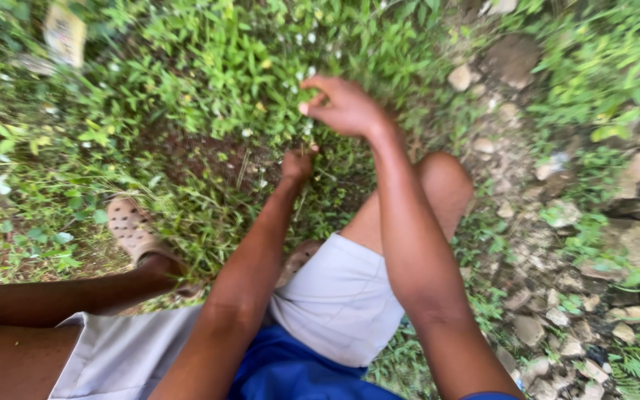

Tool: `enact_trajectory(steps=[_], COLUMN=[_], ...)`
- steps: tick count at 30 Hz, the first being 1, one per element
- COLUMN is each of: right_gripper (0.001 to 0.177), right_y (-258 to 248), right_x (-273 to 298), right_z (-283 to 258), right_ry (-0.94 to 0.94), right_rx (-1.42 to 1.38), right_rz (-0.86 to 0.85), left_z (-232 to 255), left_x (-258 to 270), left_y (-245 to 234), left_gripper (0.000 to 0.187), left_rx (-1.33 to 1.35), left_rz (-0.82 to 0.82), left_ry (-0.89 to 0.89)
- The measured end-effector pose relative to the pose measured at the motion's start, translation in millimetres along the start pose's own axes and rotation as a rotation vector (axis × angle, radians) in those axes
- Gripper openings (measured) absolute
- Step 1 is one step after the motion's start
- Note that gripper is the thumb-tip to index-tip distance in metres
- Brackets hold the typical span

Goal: Weeding a patch of grass by hand in an outdoor area.

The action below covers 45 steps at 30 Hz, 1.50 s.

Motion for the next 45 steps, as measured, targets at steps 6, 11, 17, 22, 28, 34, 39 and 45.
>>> enact_trajectory(steps=[6, 11, 17, 22, 28, 34, 39, 45], right_gripper=[0.057, 0.058, 0.057, 0.058, 0.055, 0.057, 0.054, 0.055], right_y=[1, -1, -5, -10, -11, -12, -12, -15], right_x=[-4, -3, -3, 11, 10, 3, -1, 11], right_z=[0, -1, -2, -13, -12, 3, 10, -6], right_ry=[0.038, 0.028, -0.033, 0.112, 0.081, 0.088, 0.095, 0.06], right_rx=[-0.043, -0.059, -0.037, -0.063, -0.009, -0.063, -0.004, -0.043], right_rz=[-0.017, -0.013, 0.019, -0.015, 0.008, 0.007, 0.012, 0.029], left_z=[61, 81, 90, 31, 96, 111, 62, 164], left_x=[31, 30, 26, -5, 36, 91, 126, 122], left_y=[-25, -19, -8, -13, -39, -95, -101, -76], left_gripper=[0.058, 0.045, 0.047, 0.051, 0.056, 0.059, 0.076, 0.077], left_rx=[-0.444, -0.658, -0.833, -0.797, -0.507, -0.697, -0.981, -0.782], left_rz=[0.073, -0.091, -0.273, -0.321, -0.318, -0.358, -0.736, -0.349], left_ry=[0.053, 0.097, 0.14, 0.17, 0.403, 0.348, 0.273, 0.343])
Point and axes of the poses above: each hand's wrist, its own x-axis away from the middle knuckle, its own y-axis out of the palm, z = x × y, the point moved 7 cm from there along -x, towards the middle knuckle, and after that the axes turned 10 degrees about y, right-handed, at the moved point
